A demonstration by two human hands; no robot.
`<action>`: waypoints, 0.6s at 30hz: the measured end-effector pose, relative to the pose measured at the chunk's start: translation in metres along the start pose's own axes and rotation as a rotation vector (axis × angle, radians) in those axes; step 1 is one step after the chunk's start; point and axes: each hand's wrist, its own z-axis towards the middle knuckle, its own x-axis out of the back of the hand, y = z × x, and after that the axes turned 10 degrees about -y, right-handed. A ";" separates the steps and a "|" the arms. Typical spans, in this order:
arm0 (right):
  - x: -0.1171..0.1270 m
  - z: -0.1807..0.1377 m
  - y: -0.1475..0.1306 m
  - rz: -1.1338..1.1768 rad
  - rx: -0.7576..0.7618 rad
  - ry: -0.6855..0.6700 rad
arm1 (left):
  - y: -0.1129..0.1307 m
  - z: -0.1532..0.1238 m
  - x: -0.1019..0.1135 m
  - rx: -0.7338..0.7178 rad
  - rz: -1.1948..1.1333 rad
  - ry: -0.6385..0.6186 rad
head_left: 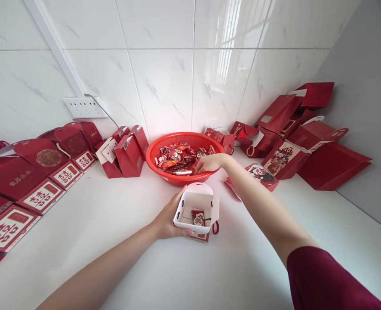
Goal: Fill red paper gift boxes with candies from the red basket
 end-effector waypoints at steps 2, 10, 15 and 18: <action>0.004 0.012 -0.005 -0.001 0.030 -0.043 | -0.002 -0.001 0.001 0.022 0.004 -0.005; -0.006 0.047 -0.010 -0.067 -0.016 -0.037 | 0.001 0.001 0.000 0.009 0.022 -0.012; -0.008 0.046 -0.007 -0.145 -0.114 -0.083 | 0.002 0.000 0.001 0.024 0.067 -0.011; -0.009 0.046 -0.005 -0.189 -0.144 -0.076 | 0.002 -0.001 0.001 0.024 0.077 -0.006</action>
